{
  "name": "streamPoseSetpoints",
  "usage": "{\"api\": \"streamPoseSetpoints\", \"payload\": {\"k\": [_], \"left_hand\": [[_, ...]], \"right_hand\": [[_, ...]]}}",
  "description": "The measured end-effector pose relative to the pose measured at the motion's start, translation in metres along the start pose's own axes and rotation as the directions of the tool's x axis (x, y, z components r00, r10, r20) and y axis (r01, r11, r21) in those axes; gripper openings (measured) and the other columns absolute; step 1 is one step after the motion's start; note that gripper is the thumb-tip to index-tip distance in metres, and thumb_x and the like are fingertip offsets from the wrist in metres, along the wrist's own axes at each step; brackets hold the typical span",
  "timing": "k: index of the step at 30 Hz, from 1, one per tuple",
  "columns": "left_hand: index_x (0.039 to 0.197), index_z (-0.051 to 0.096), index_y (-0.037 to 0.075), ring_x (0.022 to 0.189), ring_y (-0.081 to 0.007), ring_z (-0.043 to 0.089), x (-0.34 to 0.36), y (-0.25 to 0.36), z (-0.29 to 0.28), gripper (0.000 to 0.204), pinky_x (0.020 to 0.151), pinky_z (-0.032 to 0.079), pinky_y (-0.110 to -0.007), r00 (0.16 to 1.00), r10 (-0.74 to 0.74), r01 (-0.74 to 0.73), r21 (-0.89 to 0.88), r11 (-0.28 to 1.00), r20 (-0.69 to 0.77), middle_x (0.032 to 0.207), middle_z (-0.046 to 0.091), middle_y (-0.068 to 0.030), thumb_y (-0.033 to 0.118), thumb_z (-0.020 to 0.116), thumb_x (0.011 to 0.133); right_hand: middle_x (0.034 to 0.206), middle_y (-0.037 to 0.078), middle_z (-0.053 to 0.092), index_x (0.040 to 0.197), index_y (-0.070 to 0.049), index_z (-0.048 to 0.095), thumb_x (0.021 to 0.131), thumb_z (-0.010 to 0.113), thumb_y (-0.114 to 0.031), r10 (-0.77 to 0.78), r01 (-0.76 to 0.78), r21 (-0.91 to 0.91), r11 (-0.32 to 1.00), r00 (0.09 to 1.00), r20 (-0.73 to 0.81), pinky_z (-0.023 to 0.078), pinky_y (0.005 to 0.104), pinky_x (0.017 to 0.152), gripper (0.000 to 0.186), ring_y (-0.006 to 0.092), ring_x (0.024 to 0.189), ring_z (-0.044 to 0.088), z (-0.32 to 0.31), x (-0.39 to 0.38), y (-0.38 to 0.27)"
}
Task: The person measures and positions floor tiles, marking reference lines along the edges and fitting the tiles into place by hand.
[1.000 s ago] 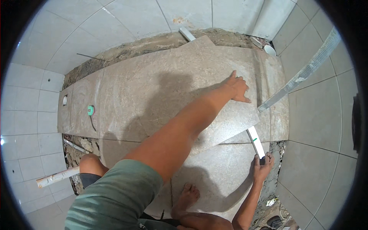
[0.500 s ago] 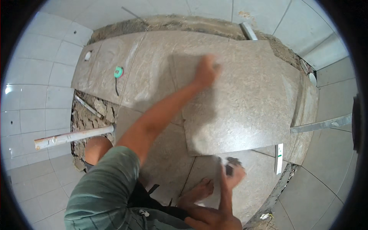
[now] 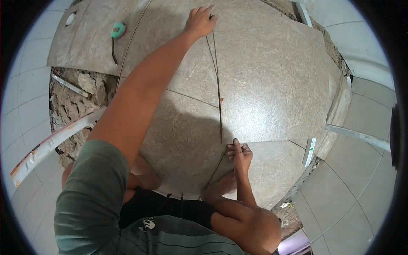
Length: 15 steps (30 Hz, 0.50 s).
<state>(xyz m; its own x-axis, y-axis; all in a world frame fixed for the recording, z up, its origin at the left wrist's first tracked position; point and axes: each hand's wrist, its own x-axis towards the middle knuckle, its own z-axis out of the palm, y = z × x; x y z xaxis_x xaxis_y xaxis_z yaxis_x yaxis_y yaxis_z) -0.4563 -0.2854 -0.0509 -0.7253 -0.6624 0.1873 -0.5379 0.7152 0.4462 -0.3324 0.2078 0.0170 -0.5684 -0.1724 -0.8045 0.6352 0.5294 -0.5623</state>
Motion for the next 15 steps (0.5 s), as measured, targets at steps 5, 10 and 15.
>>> {"api": "streamPoseSetpoints", "payload": {"k": [5,10,15], "left_hand": [[0.152,0.046,0.012,0.149,-0.0387,0.031,0.014,-0.016,-0.004,0.079,0.125,0.024,-0.042,0.986,0.039,0.016,-0.329,0.944,0.16,0.16,0.037,-0.0214,0.059,0.062,0.09],[0.151,0.05,0.015,0.141,-0.0329,0.039,-0.006,-0.008,-0.003,0.058,0.119,0.033,-0.047,0.997,0.079,-0.08,-0.034,0.996,-0.016,0.152,0.049,-0.0041,0.043,0.055,0.101],[0.15,0.05,0.013,0.141,-0.0346,0.04,0.008,-0.007,-0.005,0.065,0.12,0.034,-0.046,0.993,0.052,-0.058,0.051,0.997,0.107,0.154,0.048,-0.0034,0.047,0.06,0.096]], "right_hand": [[0.077,0.007,0.071,0.08,-0.007,0.06,0.101,0.068,-0.033,-0.201,0.212,0.084,0.974,0.971,-0.127,0.041,0.024,0.047,0.034,0.0077,0.052,0.057,0.007,-0.007,-0.003],[0.07,0.004,0.065,0.078,-0.006,0.058,0.102,0.066,-0.032,-0.301,0.306,-0.001,0.952,0.937,-0.177,0.039,0.0239,0.046,0.036,0.0071,0.051,0.054,-0.004,0.007,-0.001],[0.067,0.004,0.063,0.077,-0.005,0.057,0.103,0.063,-0.034,-0.355,0.331,-0.2,0.922,0.93,-0.097,0.041,0.0249,0.046,0.04,0.0068,0.051,0.052,-0.04,0.021,-0.006]]}}
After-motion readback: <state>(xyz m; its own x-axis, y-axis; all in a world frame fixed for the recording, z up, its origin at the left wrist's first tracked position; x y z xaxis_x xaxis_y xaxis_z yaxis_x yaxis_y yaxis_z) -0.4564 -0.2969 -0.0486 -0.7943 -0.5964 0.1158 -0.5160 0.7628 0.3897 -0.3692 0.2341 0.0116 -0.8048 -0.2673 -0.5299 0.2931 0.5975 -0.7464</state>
